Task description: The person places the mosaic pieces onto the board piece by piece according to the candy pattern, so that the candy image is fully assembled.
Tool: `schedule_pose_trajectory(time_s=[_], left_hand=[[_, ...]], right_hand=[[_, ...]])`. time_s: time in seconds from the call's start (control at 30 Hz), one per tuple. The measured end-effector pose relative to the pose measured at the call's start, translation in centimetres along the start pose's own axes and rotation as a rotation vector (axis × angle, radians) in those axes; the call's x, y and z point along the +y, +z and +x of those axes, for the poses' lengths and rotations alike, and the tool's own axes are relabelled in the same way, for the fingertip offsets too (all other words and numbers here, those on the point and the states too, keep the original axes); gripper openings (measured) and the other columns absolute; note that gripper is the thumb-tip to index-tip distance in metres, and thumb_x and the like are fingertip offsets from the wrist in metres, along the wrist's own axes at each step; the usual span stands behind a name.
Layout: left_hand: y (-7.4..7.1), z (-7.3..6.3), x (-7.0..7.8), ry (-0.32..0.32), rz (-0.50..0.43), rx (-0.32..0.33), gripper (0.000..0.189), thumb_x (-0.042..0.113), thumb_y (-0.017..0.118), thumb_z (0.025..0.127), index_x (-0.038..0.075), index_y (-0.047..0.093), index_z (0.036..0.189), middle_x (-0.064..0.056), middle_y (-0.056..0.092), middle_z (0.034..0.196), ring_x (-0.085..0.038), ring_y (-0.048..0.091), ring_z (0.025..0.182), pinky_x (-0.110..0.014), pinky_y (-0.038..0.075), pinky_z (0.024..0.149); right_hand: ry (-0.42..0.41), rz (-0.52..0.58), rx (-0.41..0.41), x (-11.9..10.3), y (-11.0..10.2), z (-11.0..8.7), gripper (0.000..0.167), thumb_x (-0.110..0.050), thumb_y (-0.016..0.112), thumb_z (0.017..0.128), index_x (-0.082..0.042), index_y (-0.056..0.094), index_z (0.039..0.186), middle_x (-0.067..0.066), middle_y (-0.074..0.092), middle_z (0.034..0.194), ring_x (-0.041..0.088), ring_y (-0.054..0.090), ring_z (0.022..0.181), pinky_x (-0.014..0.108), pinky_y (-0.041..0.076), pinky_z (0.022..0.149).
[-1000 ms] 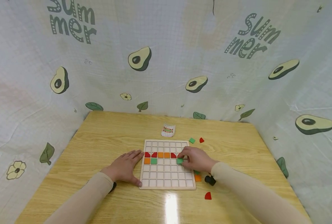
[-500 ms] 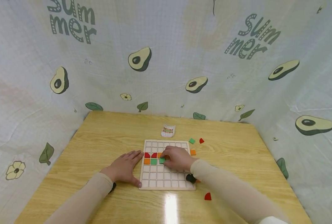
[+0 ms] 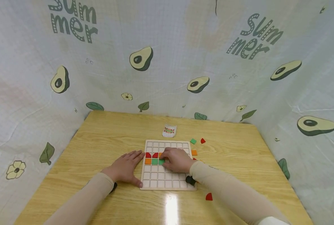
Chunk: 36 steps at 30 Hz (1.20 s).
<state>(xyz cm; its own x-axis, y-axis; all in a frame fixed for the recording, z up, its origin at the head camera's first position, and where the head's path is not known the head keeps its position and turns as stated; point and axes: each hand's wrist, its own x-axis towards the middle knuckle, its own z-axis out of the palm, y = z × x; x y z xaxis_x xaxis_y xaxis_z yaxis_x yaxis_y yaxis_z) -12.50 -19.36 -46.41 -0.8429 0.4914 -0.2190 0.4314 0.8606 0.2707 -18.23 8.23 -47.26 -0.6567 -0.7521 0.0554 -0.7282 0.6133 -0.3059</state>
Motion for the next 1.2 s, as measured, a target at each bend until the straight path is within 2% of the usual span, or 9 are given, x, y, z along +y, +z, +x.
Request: schedule_pose_trajectory(time_s=[0.23,0.4,0.6,0.9,1.07,1.2], left_hand=[[0.0,0.1,0.0,0.005,-0.006,0.007,0.126,0.08,0.074,0.062,0.011,0.03,0.158,-0.011,0.026,0.161,-0.035,0.023,0.147,-0.058,0.023,0.113],[-0.1,0.1,0.0,0.008,-0.006,0.011,0.126,0.078,0.076,0.062,0.011,0.03,0.158,-0.011,0.026,0.161,-0.035,0.024,0.146,-0.059,0.023,0.113],[-0.2,0.0,0.2,0.01,-0.015,0.008,0.125,0.077,0.077,0.063,0.01,0.03,0.158,-0.012,0.026,0.161,-0.036,0.023,0.146,-0.059,0.023,0.113],[-0.2,0.0,0.1,0.017,-0.001,0.007,0.126,0.079,0.075,0.063,0.009,0.03,0.157,-0.013,0.027,0.161,-0.036,0.024,0.146,-0.059,0.024,0.113],[-0.1,-0.1,0.2,0.018,0.003,0.003,0.125,0.078,0.075,0.063,0.009,0.03,0.158,-0.012,0.026,0.161,-0.036,0.024,0.146,-0.059,0.024,0.113],[-0.1,-0.2,0.2,0.02,0.005,0.002,0.125,0.077,0.075,0.063,0.009,0.03,0.157,-0.013,0.027,0.161,-0.035,0.024,0.146,-0.059,0.024,0.113]], right_hand=[[0.016,0.006,-0.005,0.6,-0.7,-0.5,0.021,-0.025,0.07,0.091,-0.024,0.075,0.111,-0.014,0.063,0.104,0.002,0.058,0.087,0.026,0.051,0.076],[0.056,0.026,-0.003,1.7,-2.3,-1.6,0.021,-0.024,0.072,0.09,-0.021,0.075,0.111,-0.012,0.063,0.103,0.004,0.057,0.084,0.026,0.051,0.072],[0.09,0.046,-0.006,3.5,-4.2,-4.8,0.021,-0.023,0.074,0.09,-0.019,0.075,0.11,-0.007,0.065,0.102,0.005,0.052,0.069,0.025,0.048,0.063],[0.124,0.093,-0.021,5.7,-5.0,-10.6,0.021,-0.019,0.076,0.089,-0.017,0.075,0.11,-0.006,0.064,0.099,0.005,0.05,0.069,0.024,0.046,0.062],[0.137,0.161,-0.013,6.1,-5.0,-12.5,0.023,-0.014,0.075,0.089,-0.018,0.075,0.111,-0.007,0.065,0.104,0.006,0.052,0.069,0.024,0.047,0.061],[0.141,0.167,-0.039,6.1,-4.7,-13.3,0.027,-0.009,0.072,0.088,-0.02,0.074,0.113,-0.008,0.064,0.107,0.003,0.052,0.067,0.023,0.047,0.061]])
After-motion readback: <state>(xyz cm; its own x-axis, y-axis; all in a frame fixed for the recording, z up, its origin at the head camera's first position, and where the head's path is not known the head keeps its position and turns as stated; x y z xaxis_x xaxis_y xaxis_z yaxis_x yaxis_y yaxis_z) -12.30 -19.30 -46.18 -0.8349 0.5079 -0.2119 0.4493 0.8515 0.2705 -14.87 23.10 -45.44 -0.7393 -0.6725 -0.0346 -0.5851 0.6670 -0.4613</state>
